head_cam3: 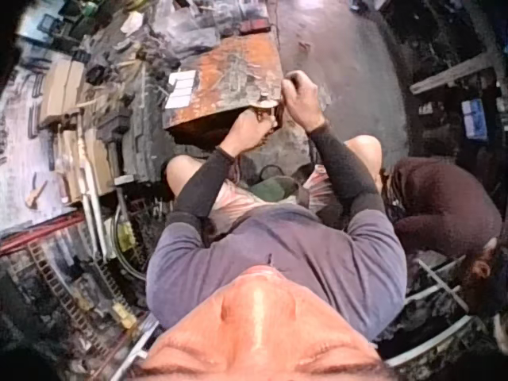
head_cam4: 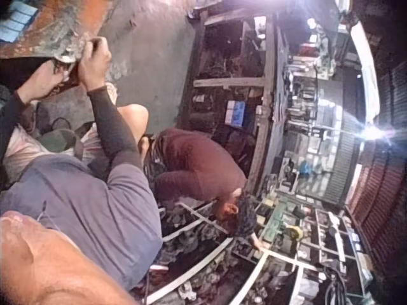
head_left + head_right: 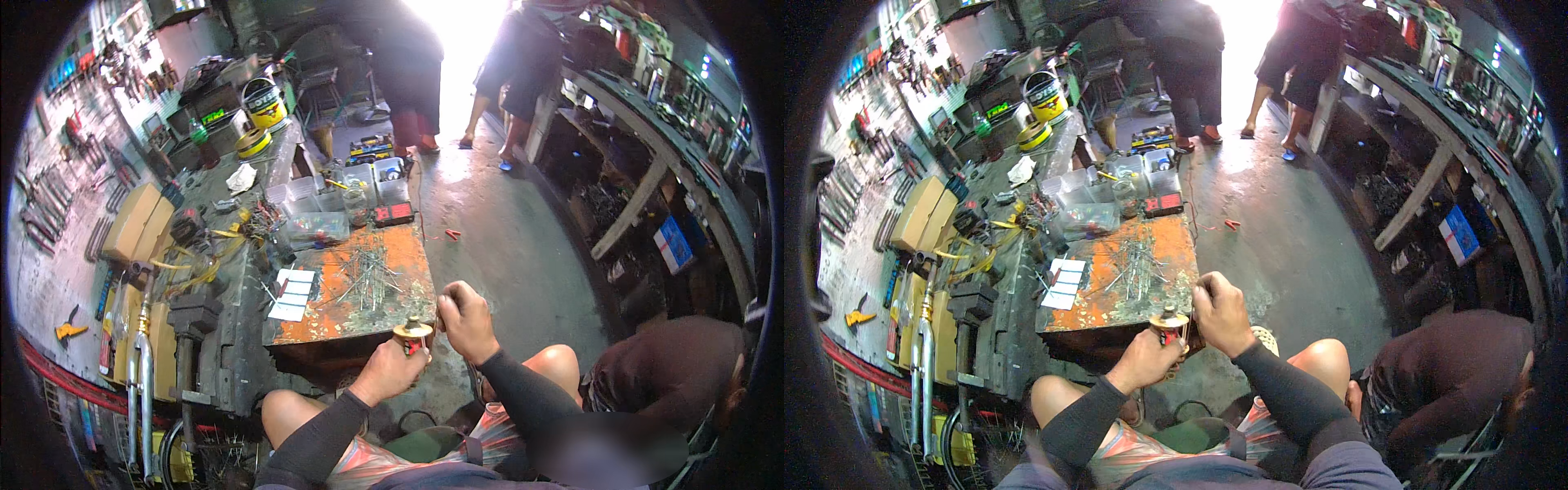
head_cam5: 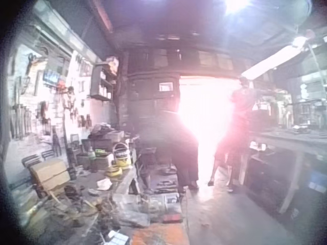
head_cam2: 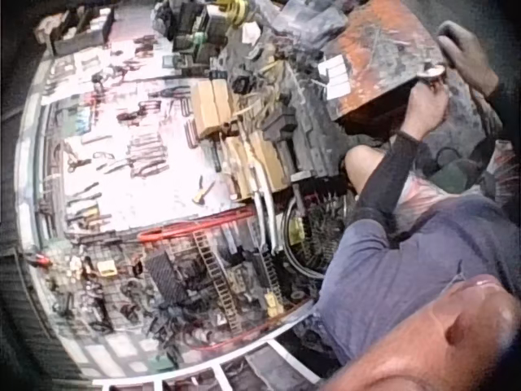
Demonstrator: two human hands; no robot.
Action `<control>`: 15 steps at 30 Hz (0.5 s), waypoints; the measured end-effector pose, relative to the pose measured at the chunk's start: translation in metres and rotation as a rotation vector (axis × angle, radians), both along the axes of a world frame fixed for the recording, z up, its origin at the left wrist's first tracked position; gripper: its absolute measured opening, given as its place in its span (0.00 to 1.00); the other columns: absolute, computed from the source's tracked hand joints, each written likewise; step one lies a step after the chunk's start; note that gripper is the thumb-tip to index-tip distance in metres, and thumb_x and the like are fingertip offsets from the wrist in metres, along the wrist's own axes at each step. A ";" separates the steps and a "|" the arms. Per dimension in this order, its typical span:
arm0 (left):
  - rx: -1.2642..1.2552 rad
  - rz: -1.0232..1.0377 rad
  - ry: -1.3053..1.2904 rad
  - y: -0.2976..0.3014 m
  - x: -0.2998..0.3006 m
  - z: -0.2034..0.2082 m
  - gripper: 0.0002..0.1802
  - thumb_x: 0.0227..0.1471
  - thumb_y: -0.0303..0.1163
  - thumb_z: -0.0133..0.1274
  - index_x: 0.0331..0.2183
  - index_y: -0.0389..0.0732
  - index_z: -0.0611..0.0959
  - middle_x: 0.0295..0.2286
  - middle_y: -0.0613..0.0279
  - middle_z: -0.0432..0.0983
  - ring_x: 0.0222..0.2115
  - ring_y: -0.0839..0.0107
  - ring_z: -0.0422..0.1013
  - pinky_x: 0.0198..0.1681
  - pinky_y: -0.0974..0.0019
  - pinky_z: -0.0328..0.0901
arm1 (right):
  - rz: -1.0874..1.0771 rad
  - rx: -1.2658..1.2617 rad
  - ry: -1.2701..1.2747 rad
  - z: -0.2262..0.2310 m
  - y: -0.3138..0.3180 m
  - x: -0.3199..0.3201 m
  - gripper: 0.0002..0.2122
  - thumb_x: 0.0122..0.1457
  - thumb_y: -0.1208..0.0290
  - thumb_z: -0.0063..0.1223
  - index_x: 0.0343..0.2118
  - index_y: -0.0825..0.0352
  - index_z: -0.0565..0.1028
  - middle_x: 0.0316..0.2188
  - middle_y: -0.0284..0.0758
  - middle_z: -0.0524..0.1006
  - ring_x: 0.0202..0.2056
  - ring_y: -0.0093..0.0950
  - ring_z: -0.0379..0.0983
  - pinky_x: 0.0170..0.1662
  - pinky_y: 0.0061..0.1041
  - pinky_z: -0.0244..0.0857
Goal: The person inserts thin metal spokes into a bicycle hub held in their hands, arranging them one by one. The person rotates the hub to access different spoke holes and continues adding spokes throughout the clip.
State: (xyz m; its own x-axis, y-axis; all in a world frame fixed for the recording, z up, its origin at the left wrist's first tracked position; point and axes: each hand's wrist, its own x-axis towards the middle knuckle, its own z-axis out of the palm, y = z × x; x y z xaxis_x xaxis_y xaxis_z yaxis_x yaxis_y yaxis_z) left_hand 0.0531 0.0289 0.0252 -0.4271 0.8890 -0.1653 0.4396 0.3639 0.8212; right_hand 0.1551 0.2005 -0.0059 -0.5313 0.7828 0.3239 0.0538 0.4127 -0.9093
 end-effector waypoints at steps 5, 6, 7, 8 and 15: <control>0.022 -0.235 0.108 -0.011 0.015 -0.024 0.25 0.58 0.42 0.63 0.49 0.34 0.84 0.40 0.33 0.85 0.45 0.37 0.81 0.49 0.45 0.76 | -0.098 -0.472 0.207 0.011 0.066 0.005 0.09 0.74 0.70 0.49 0.44 0.69 0.77 0.30 0.39 0.79 0.20 0.28 0.74 0.25 0.31 0.72; 0.028 -0.328 0.027 -0.015 0.027 -0.020 0.25 0.56 0.41 0.62 0.51 0.36 0.84 0.41 0.33 0.85 0.45 0.37 0.82 0.50 0.44 0.76 | -0.200 -0.504 0.297 0.012 0.099 0.011 0.09 0.74 0.69 0.48 0.44 0.69 0.76 0.30 0.37 0.79 0.20 0.26 0.74 0.23 0.29 0.71; -0.069 -0.402 -0.048 -0.016 0.036 -0.015 0.26 0.57 0.41 0.62 0.53 0.38 0.83 0.41 0.33 0.84 0.45 0.38 0.81 0.51 0.44 0.75 | -0.302 -0.539 0.390 0.011 0.121 0.014 0.10 0.75 0.68 0.46 0.45 0.69 0.76 0.29 0.34 0.79 0.20 0.24 0.73 0.21 0.28 0.70; -0.070 -0.378 -0.110 -0.015 0.038 -0.018 0.26 0.57 0.41 0.62 0.54 0.37 0.83 0.42 0.33 0.84 0.46 0.37 0.81 0.51 0.45 0.75 | -0.260 -0.565 0.322 0.011 0.126 0.010 0.10 0.75 0.68 0.47 0.45 0.70 0.76 0.29 0.35 0.79 0.20 0.24 0.73 0.21 0.28 0.70; 0.239 -0.072 -1.167 -0.020 -0.020 -0.026 0.21 0.70 0.44 0.60 0.54 0.39 0.80 0.48 0.51 0.83 0.41 0.61 0.83 0.44 0.53 0.82 | 0.158 -0.577 -0.019 -0.012 0.075 -0.055 0.12 0.73 0.69 0.53 0.47 0.74 0.78 0.31 0.37 0.80 0.25 0.27 0.77 0.27 0.29 0.75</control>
State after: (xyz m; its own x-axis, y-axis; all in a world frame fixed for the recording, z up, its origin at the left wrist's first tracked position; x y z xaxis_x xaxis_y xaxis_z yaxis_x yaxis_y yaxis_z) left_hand 0.0328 0.0090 -0.0011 -0.0771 0.9657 -0.2479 -0.6040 0.1526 0.7822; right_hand 0.1002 0.2752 -0.0180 -0.6571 0.7405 -0.1409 0.0503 -0.1434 -0.9884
